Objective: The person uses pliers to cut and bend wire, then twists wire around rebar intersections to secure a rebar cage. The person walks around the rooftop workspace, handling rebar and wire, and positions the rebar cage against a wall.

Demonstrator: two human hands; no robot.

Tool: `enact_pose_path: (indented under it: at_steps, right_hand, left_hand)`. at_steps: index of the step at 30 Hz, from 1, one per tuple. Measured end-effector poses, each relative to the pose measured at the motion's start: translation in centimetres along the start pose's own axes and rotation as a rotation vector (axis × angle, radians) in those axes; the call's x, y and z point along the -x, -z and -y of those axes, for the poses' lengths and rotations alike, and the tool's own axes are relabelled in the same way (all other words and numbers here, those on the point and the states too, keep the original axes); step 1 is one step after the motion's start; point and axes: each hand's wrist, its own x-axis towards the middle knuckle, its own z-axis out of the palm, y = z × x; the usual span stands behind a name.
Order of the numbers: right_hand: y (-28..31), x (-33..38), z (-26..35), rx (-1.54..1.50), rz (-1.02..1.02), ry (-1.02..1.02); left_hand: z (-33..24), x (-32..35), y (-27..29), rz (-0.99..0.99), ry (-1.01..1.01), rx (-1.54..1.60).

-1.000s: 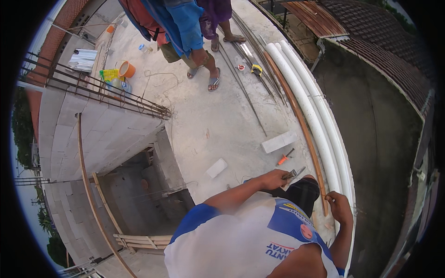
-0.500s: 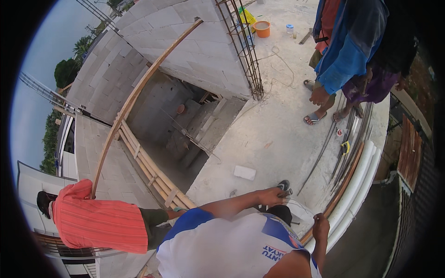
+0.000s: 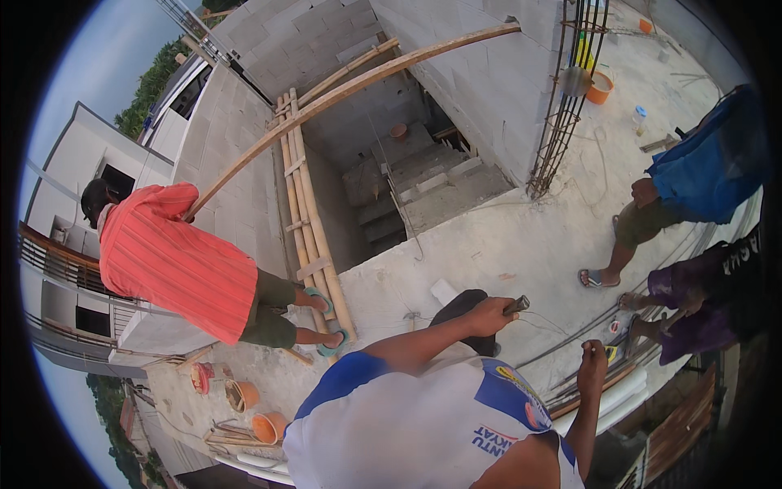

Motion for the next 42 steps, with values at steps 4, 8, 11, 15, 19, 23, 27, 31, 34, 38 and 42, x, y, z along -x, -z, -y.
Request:
enact_pose_path:
  at_steps: [4,8,11,15,19,23,27,31,34,38,42]
  right_hand:
    - [2.6,-1.9,3.4,-0.19,0.43,-0.181]
    - [3.8,-3.4,5.2,0.155,0.673,0.031]
    - [3.7,-6.9,2.1,0.457,0.409,0.063]
    - [4.9,-14.3,3.0,0.503,0.097,0.117]
    - [6.8,-21.9,4.6,0.475,0.159,0.216]
    - [7.8,-28.7,5.2,0.488,0.36,0.152]
    - [7.6,-34.9,2.8,0.682,0.33,-0.154]
    - [7.1,-39.8,-1.2,0.61,0.19,-0.246]
    - [7.9,-45.5,-4.2,0.552,0.159,-0.304]
    - [9.4,-54.7,-12.5,0.463,0.049,-0.414]
    - [13.7,-64.6,-18.8,0.359,0.092,-0.471]
  left_hand:
    - [1.0,-1.5,2.0,-0.177,0.074,0.135]
    - [0.4,-5.0,3.9,-0.074,-0.013,-0.102]
    - [1.3,-8.9,3.2,0.147,-0.093,-0.266]
    - [0.6,-14.9,2.4,0.22,-0.028,-0.136]
    - [0.2,-23.4,4.5,0.196,0.077,-0.092]
    - [-0.7,-30.5,7.5,0.065,0.108,-0.001]
    - [-0.1,-36.6,9.3,-0.09,0.038,0.084]
    - [-2.7,-43.0,10.9,-0.091,0.017,0.161]
    - [-5.4,-47.9,10.8,-0.014,0.022,0.11]
    - [-10.5,-54.4,7.7,0.009,0.023,0.022]
    - [-10.8,-63.3,4.7,-0.015,0.079,0.063]
